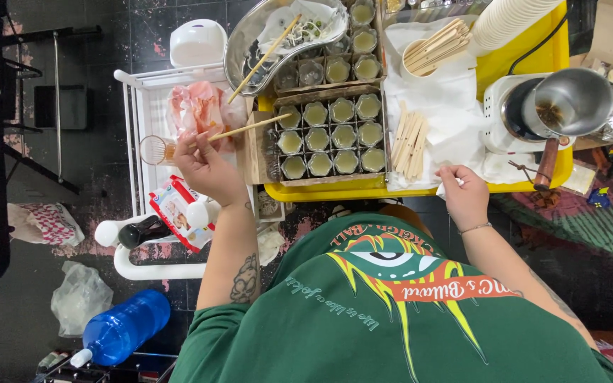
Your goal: Wiping and cleaning wooden sticks/spatulas with a white cloth.
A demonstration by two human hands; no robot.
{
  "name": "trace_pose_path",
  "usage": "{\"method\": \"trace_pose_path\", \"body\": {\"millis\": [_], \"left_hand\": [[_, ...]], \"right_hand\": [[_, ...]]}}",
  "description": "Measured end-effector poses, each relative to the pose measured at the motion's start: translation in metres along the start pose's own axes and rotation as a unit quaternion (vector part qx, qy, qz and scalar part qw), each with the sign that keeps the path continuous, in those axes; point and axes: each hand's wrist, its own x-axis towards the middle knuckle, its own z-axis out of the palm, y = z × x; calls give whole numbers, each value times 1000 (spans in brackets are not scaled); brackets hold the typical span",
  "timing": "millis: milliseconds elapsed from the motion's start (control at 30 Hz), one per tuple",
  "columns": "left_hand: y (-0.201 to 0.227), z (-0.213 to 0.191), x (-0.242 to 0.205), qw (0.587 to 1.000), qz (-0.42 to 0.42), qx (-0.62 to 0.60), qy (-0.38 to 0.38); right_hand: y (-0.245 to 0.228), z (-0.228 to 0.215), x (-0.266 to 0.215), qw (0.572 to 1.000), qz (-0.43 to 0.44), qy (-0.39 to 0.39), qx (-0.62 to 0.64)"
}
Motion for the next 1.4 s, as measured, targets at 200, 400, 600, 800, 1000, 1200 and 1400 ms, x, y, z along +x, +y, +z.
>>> {"method": "trace_pose_path", "body": {"millis": [200, 400, 600, 800, 1000, 1200, 1400], "left_hand": [[7, 5, 1, 1000, 0, 8, 0], [4, 0, 2, 1000, -6, 25, 2], [0, -1, 2, 1000, -12, 20, 8], [7, 2, 4, 1000, -26, 0, 5], [18, -13, 17, 997, -59, -32, 31], [54, -4, 18, 981, -134, -139, 22], [45, 53, -33, 941, -202, -260, -73]], "right_hand": [[2, 0, 0, 1000, -9, 3, -10], [5, 0, 0, 1000, 9, 1, 7], [6, 1, 1, 998, 55, -3, 8], [4, 1, 0, 1000, -6, 4, 3], [4, 1, 1, 1000, 0, 2, -5], [1, -1, -1, 1000, -11, 7, 3], [23, -10, -12, 996, 6, -26, 80]]}}
